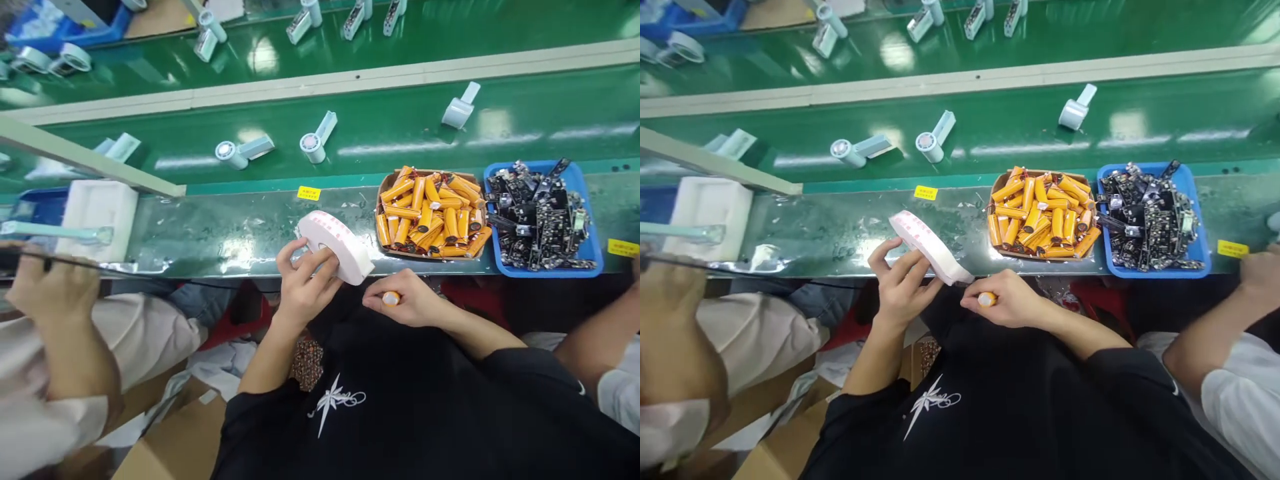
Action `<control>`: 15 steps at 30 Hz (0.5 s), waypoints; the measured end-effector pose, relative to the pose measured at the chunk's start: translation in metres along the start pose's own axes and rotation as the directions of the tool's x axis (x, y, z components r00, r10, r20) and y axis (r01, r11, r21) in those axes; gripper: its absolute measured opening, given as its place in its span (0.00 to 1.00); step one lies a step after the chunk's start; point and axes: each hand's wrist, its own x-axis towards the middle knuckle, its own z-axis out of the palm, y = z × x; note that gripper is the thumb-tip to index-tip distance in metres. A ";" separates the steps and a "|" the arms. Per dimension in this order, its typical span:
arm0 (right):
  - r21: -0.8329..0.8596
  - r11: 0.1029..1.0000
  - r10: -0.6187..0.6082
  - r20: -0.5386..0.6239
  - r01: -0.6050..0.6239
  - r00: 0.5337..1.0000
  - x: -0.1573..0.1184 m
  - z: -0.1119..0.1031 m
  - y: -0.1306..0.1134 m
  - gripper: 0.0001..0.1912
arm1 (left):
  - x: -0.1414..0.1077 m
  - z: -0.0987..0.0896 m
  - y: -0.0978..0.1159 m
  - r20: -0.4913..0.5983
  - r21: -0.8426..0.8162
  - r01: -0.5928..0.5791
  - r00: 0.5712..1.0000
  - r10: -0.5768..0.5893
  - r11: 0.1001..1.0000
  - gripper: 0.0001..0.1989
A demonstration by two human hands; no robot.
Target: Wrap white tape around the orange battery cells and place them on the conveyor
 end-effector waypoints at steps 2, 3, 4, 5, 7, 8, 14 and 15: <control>0.048 0.998 0.042 -0.061 -0.039 0.997 0.006 0.006 0.009 0.16 | -0.007 -0.008 -0.004 -0.024 0.033 0.027 0.999 -0.027 0.999 0.15; 0.073 0.995 0.078 -0.116 -0.070 0.990 0.008 0.006 0.012 0.14 | -0.011 -0.011 -0.006 -0.027 0.052 0.045 0.999 -0.043 0.998 0.15; 0.101 0.991 0.108 -0.153 -0.093 0.982 0.010 0.006 0.014 0.15 | -0.016 -0.014 -0.008 -0.020 0.067 0.061 0.998 -0.060 0.996 0.15; 0.130 0.986 0.125 -0.158 -0.105 0.979 0.013 0.006 0.015 0.17 | -0.021 -0.017 -0.009 -0.007 0.076 0.078 0.997 -0.078 0.994 0.16; 0.179 0.979 0.111 -0.072 -0.097 0.991 0.019 0.006 0.014 0.17 | -0.028 -0.022 -0.011 0.014 0.083 0.118 0.993 -0.120 0.990 0.17; 0.196 0.977 0.090 -0.017 -0.085 0.996 0.022 0.007 0.013 0.15 | -0.031 -0.024 -0.011 0.008 0.088 0.139 0.990 -0.141 0.986 0.17; 0.163 0.973 0.128 0.213 -0.164 0.969 0.026 0.015 0.025 0.17 | -0.036 -0.041 -0.021 -0.143 0.094 0.359 0.928 -0.345 0.928 0.26; 0.129 0.972 0.161 0.255 -0.198 0.953 0.024 0.015 0.030 0.18 | -0.040 -0.043 -0.025 -0.126 0.072 0.426 0.901 -0.416 0.902 0.29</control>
